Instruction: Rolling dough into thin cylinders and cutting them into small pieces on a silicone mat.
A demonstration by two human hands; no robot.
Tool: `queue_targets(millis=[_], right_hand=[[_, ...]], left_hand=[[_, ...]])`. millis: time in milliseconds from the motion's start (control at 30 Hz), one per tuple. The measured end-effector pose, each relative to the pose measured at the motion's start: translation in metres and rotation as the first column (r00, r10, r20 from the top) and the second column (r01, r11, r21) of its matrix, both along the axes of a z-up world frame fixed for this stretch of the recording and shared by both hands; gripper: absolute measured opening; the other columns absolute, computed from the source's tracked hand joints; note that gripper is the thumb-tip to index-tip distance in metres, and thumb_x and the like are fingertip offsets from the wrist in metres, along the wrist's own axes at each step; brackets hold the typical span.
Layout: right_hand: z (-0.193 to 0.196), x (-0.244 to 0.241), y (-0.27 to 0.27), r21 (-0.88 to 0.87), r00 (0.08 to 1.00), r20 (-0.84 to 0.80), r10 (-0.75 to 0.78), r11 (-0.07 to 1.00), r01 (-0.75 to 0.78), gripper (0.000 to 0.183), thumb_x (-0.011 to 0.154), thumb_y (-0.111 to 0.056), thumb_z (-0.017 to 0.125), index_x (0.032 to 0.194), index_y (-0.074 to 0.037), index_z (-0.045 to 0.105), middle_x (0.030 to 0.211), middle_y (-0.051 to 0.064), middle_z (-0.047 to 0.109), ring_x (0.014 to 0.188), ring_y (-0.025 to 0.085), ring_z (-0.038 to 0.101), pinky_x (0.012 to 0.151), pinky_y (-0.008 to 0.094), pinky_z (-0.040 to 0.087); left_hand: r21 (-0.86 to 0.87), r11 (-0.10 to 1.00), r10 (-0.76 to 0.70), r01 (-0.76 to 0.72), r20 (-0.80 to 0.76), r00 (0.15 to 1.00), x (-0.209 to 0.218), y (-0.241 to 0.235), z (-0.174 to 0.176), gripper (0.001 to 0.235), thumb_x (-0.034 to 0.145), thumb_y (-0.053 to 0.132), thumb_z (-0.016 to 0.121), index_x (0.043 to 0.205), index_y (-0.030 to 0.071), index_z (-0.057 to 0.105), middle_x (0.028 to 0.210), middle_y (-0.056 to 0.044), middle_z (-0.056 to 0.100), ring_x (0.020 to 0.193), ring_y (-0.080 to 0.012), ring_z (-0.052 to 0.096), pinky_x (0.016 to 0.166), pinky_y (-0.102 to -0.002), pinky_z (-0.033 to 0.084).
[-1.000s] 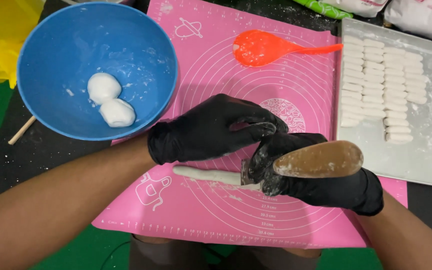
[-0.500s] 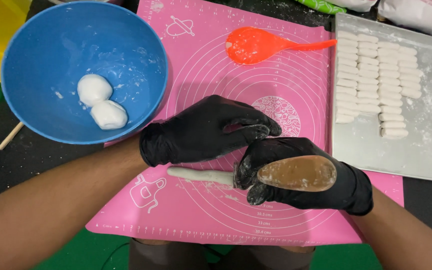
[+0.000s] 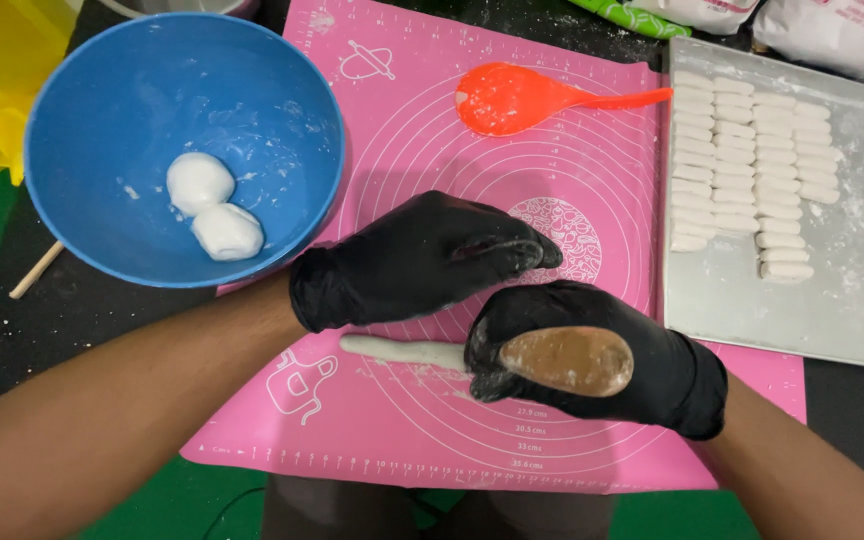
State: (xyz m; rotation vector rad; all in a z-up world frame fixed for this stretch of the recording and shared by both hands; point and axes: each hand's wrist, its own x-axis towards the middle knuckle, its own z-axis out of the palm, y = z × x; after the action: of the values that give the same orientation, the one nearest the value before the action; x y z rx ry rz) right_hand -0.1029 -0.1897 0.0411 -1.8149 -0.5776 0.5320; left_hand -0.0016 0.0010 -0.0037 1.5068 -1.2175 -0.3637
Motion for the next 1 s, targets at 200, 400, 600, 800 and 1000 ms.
queue_targets(millis=[200, 400, 600, 800, 1000], right_hand=[[-0.013, 0.0, -0.016, 0.021, 0.946, 0.294, -0.137, 0.99, 0.137, 0.019, 0.096, -0.025, 0.068, 0.107, -0.01, 0.073, 0.109, 0.005, 0.074, 0.108, 0.022, 0.074, 0.101, 0.037, 0.058], [-0.009, -0.001, -0.005, 0.198, 0.995, -0.076, -0.062, 0.977, 0.076, 0.037, 0.098, -0.032, 0.067, 0.121, -0.003, 0.065, 0.12, 0.014, 0.072, 0.116, 0.027, 0.072, 0.1, 0.041, 0.061], [0.006, 0.01, 0.036, 0.212, 0.966, -0.247, 0.072, 0.977, -0.018, 0.027, 0.099, -0.026, 0.065, 0.111, -0.002, 0.067, 0.108, 0.012, 0.071, 0.095, 0.018, 0.072, 0.087, 0.031, 0.063], [0.004, 0.008, 0.042, 0.188, 0.998, -0.05, 0.046, 0.982, -0.036, 0.012, 0.097, -0.016, 0.067, 0.102, -0.006, 0.065, 0.1, 0.006, 0.066, 0.093, 0.018, 0.069, 0.093, 0.033, 0.06], [-0.002, 0.008, 0.039, 0.19, 0.99, 0.125, 0.07, 0.977, -0.093, 0.015, 0.102, -0.019, 0.06, 0.103, -0.005, 0.064, 0.1, 0.007, 0.065, 0.093, 0.02, 0.068, 0.093, 0.034, 0.058]], left_hand=[[0.013, 0.996, 0.09, -0.089, -0.131, 0.987, 0.001, -0.001, -0.005, 0.037, 0.106, 0.029, 0.05, 0.125, 0.005, 0.07, 0.126, -0.01, 0.076, 0.118, -0.0163, 0.069, 0.101, -0.034, 0.056], [-0.044, 0.997, 0.037, -0.057, -0.353, 0.935, -0.001, 0.004, 0.011, 0.045, 0.106, 0.037, 0.044, 0.122, 0.006, 0.072, 0.124, -0.01, 0.076, 0.12, -0.0162, 0.069, 0.111, -0.034, 0.054], [0.014, 1.0, 0.025, -0.021, -0.483, 0.876, -0.001, 0.006, 0.019, 0.055, 0.102, 0.048, 0.041, 0.117, 0.007, 0.074, 0.118, -0.009, 0.079, 0.105, -0.0159, 0.074, 0.1, -0.033, 0.06], [0.02, 0.999, 0.042, -0.038, -0.533, 0.845, -0.001, 0.006, 0.019, 0.056, 0.099, 0.049, 0.045, 0.115, 0.005, 0.075, 0.115, -0.01, 0.079, 0.101, -0.0175, 0.074, 0.095, -0.034, 0.062], [0.015, 0.999, 0.042, -0.04, -0.477, 0.878, 0.0, 0.005, 0.013, 0.053, 0.101, 0.047, 0.043, 0.116, 0.007, 0.076, 0.116, -0.007, 0.079, 0.101, -0.0161, 0.074, 0.096, -0.033, 0.061]])
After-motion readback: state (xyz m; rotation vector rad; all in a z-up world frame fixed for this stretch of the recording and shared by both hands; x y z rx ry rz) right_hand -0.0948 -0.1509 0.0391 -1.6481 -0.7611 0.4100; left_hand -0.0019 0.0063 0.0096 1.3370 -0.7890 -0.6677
